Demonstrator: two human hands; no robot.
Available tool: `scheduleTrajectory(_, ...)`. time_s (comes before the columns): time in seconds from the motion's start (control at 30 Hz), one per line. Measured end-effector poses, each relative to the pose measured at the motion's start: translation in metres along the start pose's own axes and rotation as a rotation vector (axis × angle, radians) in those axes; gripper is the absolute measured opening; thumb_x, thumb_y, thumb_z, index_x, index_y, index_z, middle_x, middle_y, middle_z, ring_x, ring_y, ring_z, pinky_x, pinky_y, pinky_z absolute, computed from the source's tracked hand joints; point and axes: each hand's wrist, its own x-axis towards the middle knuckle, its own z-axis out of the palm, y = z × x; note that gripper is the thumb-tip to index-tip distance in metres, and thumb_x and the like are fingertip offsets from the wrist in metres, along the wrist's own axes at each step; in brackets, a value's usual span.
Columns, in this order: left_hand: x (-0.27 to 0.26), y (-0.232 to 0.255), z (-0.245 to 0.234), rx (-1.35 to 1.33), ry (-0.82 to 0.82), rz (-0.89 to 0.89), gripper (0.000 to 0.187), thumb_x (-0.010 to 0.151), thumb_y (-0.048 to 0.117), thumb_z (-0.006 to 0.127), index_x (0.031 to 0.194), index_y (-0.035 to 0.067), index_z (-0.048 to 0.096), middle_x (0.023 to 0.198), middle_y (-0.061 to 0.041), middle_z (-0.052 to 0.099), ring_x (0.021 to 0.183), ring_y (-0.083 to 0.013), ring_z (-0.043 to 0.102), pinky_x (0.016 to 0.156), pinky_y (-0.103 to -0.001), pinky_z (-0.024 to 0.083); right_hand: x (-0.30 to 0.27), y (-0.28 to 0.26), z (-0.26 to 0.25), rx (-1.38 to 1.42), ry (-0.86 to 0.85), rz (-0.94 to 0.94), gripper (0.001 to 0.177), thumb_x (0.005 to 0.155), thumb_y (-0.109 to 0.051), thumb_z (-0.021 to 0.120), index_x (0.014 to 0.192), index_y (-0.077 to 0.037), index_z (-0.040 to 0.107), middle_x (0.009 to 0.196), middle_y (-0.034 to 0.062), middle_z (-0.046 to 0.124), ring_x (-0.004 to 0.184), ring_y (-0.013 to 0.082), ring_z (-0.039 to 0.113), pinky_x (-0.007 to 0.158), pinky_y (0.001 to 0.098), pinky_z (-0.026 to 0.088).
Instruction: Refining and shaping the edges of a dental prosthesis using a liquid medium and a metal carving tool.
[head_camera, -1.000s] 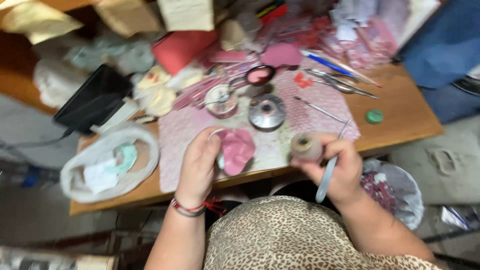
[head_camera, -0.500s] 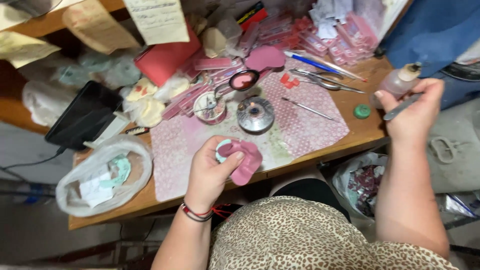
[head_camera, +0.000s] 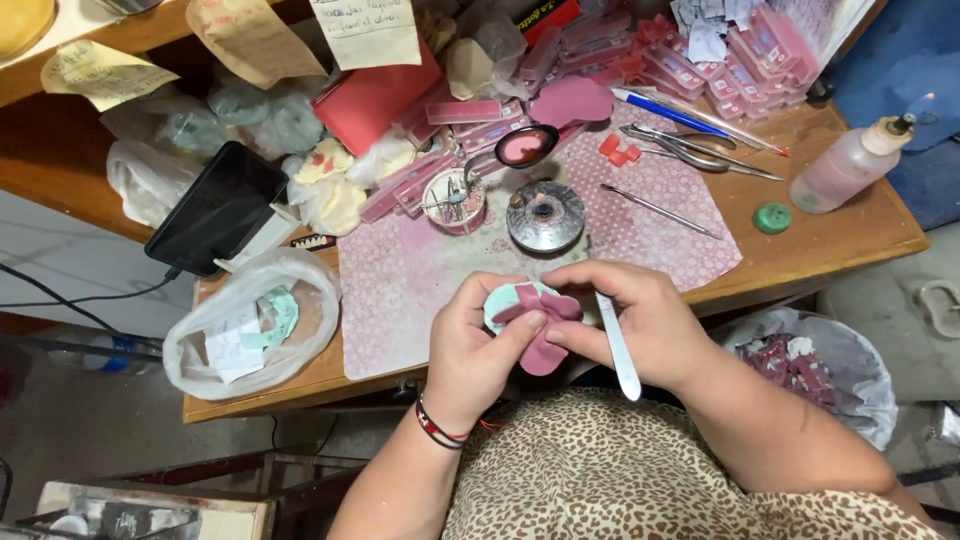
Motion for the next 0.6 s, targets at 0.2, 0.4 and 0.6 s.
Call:
scheduleTrajectory(0.2, -0.011, 0.002, -0.007, 0.212, 0.024, 0.148, 0.033, 0.082, 0.005, 0.086, 0.110, -0.003, 0.072, 0.079, -0.019, 0.077, 0.079, -0.0144, 0.069, 0.069, -0.034, 0.059, -0.004, 0.011, 0.011, 0.262, -0.045, 0.164, 0.041, 0.066, -0.005, 0.096, 0.104, -0.001, 0.080, 0.082, 0.0099, 0.080, 0.078, 0.0103, 0.067, 0.074, 0.0300, 0.061)
scheduleTrajectory(0.4, -0.016, -0.008, -0.011, 0.284, 0.004, 0.209, 0.032, 0.083, 0.008, 0.086, 0.111, -0.001, 0.073, 0.074, -0.014, 0.077, 0.073, -0.0195, 0.075, 0.067, -0.031, 0.059, 0.001, 0.022, 0.006, 0.445, -0.138, 0.189, 0.040, 0.065, 0.006, 0.093, 0.102, 0.008, 0.077, 0.084, 0.0149, 0.078, 0.076, 0.0128, 0.072, 0.069, 0.0318, 0.066)
scheduleTrajectory(0.6, -0.011, -0.007, -0.012, 0.114, -0.125, 0.120, 0.034, 0.080, 0.004, 0.087, 0.111, 0.001, 0.074, 0.073, -0.011, 0.078, 0.078, -0.0099, 0.068, 0.070, -0.029, 0.058, -0.003, 0.066, -0.008, 0.687, -0.334, 0.292, 0.044, 0.061, 0.017, 0.090, 0.101, 0.011, 0.071, 0.092, 0.0213, 0.077, 0.077, 0.0229, 0.078, 0.068, 0.0385, 0.069)
